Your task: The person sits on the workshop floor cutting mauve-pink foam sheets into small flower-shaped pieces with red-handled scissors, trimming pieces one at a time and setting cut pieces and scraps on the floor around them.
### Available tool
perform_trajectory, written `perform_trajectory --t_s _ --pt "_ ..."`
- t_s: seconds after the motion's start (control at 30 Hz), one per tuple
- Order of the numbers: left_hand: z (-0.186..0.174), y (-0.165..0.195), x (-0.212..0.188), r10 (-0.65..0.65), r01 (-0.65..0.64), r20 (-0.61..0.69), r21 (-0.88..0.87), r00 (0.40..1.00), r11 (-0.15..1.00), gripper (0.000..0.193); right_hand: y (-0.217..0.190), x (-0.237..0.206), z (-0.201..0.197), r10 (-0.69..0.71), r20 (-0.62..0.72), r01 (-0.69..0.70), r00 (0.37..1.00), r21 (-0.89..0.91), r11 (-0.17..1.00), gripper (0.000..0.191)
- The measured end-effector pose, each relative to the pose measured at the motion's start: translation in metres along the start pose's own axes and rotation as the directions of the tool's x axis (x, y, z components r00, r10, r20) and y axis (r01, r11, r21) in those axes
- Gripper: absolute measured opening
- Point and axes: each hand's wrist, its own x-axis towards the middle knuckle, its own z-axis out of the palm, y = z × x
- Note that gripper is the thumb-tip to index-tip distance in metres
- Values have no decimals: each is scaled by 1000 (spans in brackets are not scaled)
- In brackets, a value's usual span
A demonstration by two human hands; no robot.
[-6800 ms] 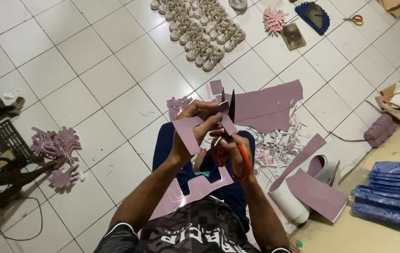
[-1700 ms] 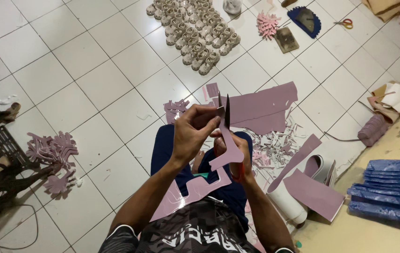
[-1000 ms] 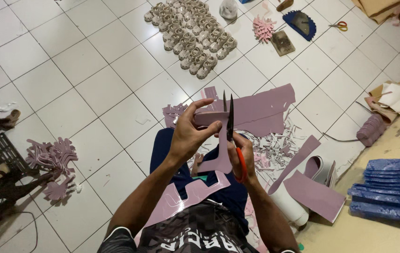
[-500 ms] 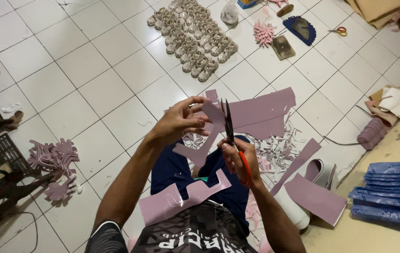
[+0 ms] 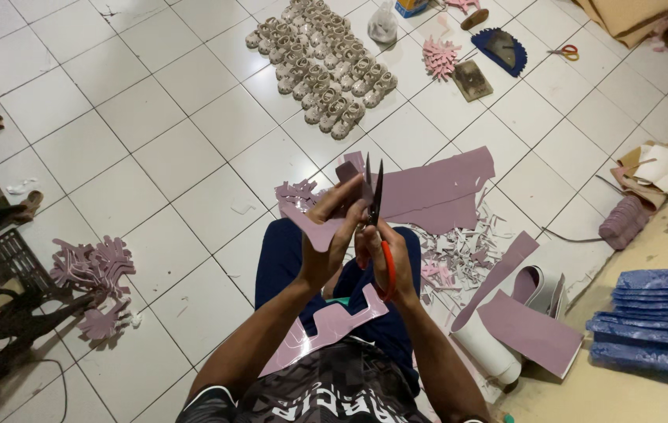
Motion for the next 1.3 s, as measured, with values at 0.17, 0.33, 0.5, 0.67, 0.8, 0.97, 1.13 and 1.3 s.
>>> perform_trajectory --t_s 0.17,0.33,0.5,0.67,0.8,0.97,1.13,1.3 --pt "-4 12 -1 -58 57 -2 -98 998 994 66 1 -1 -2 14 -5 -13 1000 70 997 60" --pt "-8 19 7 -74 77 -40 55 996 996 46 -3 -5 -2 61 -1 -60 998 105 993 62" --pt "-16 21 15 -80 77 43 82 996 994 42 -10 -6 -6 101 17 -102 995 129 986 60" --pt "-24 28 25 -196 187 99 96 976 978 49 -12 -7 -14 128 21 -128 992 3 992 60" --pt "-29 35 30 -211 191 151 139 966 972 44 -10 -9 -26 140 65 -135 988 -65 989 55" --pt "-33 36 35 -296 279 125 135 947 951 37 -4 -12 -28 226 59 -217 972 -134 967 53" --pt "-29 29 30 -250 226 144 167 957 960 33 -1 -11 -26 152 132 -146 980 -51 988 62" --pt "-27 26 26 -194 158 154 220 969 963 31 -1 -9 -25 87 158 -90 984 16 996 62"
